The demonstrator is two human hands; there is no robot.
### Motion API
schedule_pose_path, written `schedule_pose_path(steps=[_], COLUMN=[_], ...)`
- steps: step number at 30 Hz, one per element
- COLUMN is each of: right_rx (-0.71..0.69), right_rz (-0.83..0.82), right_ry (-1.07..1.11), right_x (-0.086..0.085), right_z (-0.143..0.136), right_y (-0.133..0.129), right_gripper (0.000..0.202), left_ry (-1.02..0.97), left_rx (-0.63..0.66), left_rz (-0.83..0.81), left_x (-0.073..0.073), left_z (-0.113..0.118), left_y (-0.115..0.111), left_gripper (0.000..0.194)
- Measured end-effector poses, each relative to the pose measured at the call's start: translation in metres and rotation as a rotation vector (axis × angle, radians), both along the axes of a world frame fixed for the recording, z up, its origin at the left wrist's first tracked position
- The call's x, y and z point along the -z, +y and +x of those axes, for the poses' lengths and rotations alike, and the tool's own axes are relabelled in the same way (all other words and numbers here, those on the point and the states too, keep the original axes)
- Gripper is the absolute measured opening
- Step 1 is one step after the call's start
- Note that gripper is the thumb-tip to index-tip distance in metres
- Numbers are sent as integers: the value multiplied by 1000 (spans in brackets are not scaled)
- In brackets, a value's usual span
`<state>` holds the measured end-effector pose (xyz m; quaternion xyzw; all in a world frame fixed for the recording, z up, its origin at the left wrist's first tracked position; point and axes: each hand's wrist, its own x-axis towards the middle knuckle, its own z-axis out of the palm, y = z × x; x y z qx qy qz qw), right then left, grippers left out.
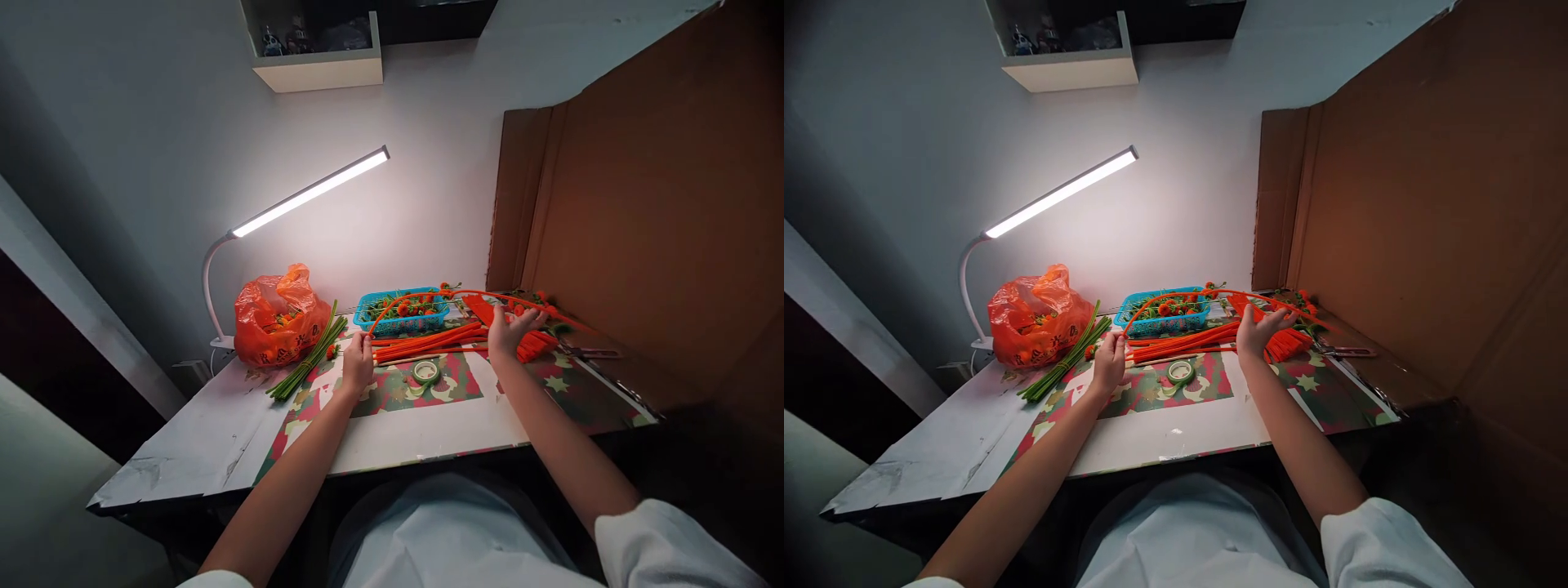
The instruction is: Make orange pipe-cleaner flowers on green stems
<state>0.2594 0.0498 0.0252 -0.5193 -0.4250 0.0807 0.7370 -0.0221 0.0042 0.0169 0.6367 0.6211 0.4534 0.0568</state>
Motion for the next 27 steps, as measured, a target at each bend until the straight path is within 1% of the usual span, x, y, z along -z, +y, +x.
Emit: schedule_pose_path(steps=[3,6,10,11,12,15,16,18,20,24,27], right_rx=[40,23,-16,-37,-73,-229,-275,-331,-361,-406,-410], right_rz=[-83,-145,-153,-144,-139,-178,-205,-253,-277,-276,-281], right_ry=[69,88,-5,-75,-205,-726,-854,-967,-1025,-1188,-1283], right_x=[3,4,2,2,1,2,2,3,2,-3,-5], right_z=[-4,-8,-16,-19,-22,-31,-33,-35,-34,-31,-34], right_y=[1,2,-3,-6,-9,-18,-20,-22,-22,-25,-30], right_gripper=[88,80,70,65,60,49,45,34,29,30,36], left_ry=[28,70,99,105,110,136,148,179,213,264,288], left_rx=[84,167,210,214,218,237,247,266,273,220,180], left_rz=[10,12,18,17,15,9,9,14,31,96,134], left_x=[3,4,3,3,3,1,0,-3,-7,-16,-19], left_z=[6,12,13,13,13,12,12,10,8,-3,-10], left_y=[-3,-6,-7,-7,-7,-8,-8,-9,-10,-10,-9], left_gripper=[22,18,17,18,18,21,22,23,24,26,27])
